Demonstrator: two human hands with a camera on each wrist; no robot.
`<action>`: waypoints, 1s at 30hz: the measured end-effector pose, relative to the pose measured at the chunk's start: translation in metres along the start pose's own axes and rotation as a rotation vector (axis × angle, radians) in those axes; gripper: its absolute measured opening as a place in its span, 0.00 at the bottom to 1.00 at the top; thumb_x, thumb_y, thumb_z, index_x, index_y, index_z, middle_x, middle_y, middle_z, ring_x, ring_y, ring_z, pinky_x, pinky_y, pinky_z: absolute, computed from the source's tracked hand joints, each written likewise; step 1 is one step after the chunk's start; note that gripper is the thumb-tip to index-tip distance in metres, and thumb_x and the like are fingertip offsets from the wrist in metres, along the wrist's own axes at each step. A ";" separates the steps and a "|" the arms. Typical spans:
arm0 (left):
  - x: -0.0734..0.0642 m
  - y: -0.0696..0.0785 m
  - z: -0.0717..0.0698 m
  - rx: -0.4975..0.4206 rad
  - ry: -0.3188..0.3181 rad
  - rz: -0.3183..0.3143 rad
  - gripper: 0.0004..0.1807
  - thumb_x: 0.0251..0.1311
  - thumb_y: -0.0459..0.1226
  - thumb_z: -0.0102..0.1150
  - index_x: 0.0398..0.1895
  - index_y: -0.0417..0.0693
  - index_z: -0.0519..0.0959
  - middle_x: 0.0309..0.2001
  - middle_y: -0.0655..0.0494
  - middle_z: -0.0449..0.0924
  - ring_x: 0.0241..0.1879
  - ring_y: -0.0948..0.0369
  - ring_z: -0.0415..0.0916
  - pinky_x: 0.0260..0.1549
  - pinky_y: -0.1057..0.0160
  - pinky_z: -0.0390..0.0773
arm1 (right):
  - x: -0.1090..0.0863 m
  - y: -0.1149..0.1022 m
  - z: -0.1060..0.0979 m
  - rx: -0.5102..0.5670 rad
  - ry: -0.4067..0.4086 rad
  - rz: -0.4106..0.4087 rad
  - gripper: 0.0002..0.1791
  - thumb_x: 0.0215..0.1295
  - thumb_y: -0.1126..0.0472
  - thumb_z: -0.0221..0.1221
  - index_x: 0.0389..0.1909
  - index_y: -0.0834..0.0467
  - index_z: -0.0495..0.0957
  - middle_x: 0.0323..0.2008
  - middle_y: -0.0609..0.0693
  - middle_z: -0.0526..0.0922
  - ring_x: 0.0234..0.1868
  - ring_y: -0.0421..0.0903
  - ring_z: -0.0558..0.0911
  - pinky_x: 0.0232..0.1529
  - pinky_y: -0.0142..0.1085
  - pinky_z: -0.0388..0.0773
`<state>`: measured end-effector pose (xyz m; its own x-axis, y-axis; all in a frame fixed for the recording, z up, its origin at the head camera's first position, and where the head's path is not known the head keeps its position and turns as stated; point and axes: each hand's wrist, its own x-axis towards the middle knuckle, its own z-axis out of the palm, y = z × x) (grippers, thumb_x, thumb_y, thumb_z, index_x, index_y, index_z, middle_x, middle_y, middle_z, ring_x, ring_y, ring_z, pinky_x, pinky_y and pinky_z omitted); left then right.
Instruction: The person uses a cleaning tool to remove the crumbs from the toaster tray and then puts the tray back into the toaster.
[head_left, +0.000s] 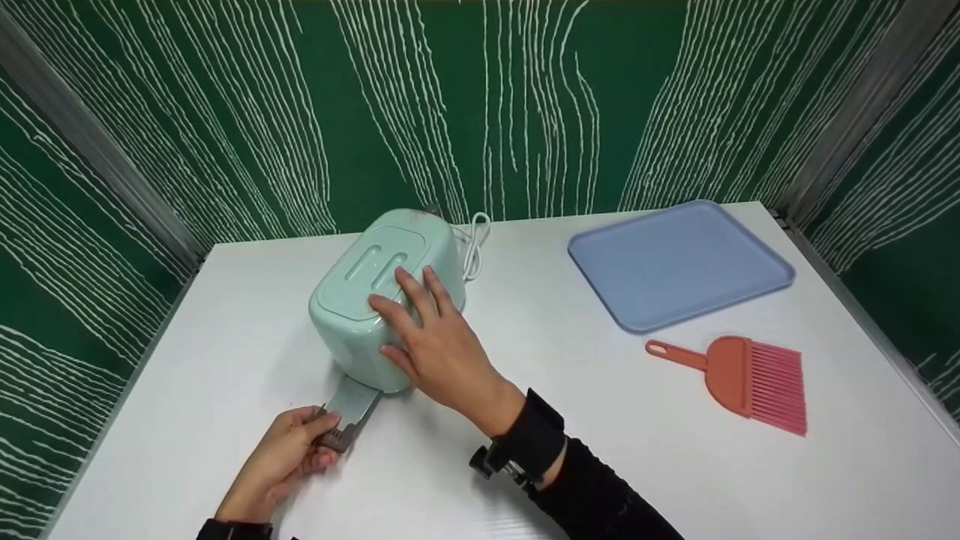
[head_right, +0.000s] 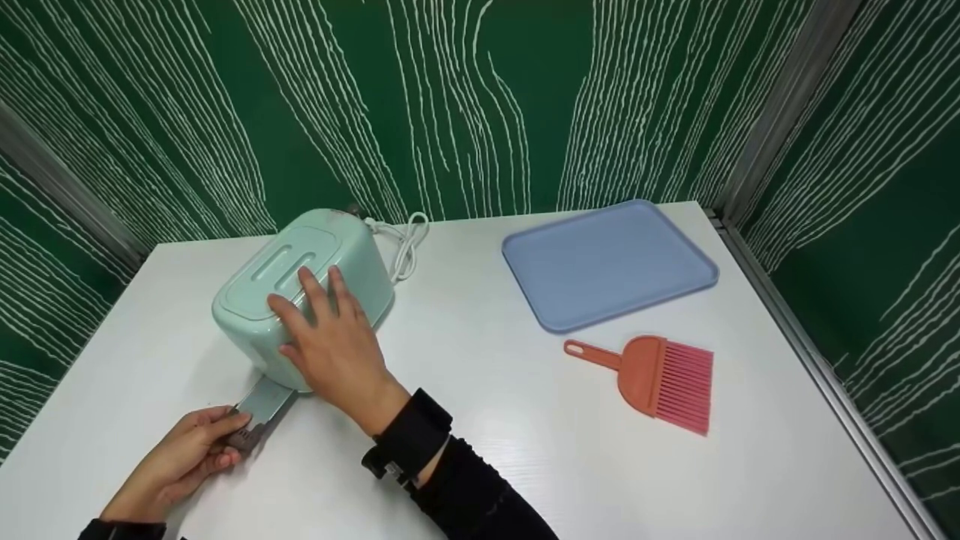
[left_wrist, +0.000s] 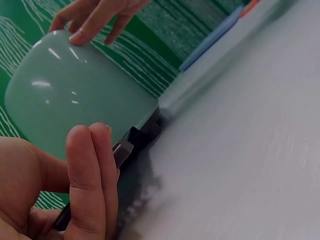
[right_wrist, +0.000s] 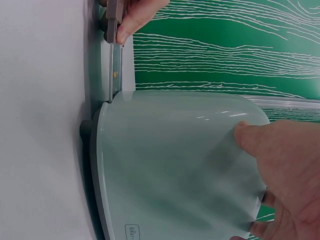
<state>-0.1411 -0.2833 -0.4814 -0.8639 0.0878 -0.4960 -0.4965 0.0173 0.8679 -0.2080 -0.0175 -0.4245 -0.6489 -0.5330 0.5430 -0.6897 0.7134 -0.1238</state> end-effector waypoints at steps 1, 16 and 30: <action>-0.001 0.000 0.000 0.001 -0.003 0.000 0.09 0.81 0.37 0.56 0.42 0.40 0.72 0.27 0.57 0.83 0.20 0.70 0.81 0.20 0.75 0.82 | 0.000 0.000 0.000 0.000 0.002 -0.001 0.30 0.82 0.45 0.58 0.78 0.49 0.66 0.80 0.65 0.64 0.84 0.65 0.61 0.87 0.57 0.57; -0.007 -0.007 -0.004 -0.010 -0.018 0.010 0.10 0.80 0.38 0.57 0.41 0.41 0.73 0.27 0.57 0.83 0.19 0.70 0.81 0.20 0.75 0.82 | 0.000 0.000 0.001 0.012 0.002 0.002 0.30 0.82 0.45 0.59 0.78 0.49 0.66 0.80 0.65 0.63 0.83 0.66 0.62 0.87 0.57 0.58; -0.016 -0.012 -0.009 0.000 -0.012 -0.005 0.10 0.80 0.39 0.59 0.43 0.41 0.72 0.27 0.57 0.83 0.20 0.69 0.83 0.20 0.75 0.83 | 0.000 0.001 0.000 0.016 0.001 0.001 0.30 0.82 0.45 0.57 0.78 0.49 0.65 0.81 0.65 0.63 0.84 0.65 0.61 0.88 0.56 0.56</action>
<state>-0.1222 -0.2943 -0.4846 -0.8601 0.0993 -0.5003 -0.5012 0.0175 0.8651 -0.2081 -0.0169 -0.4248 -0.6495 -0.5315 0.5437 -0.6938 0.7069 -0.1376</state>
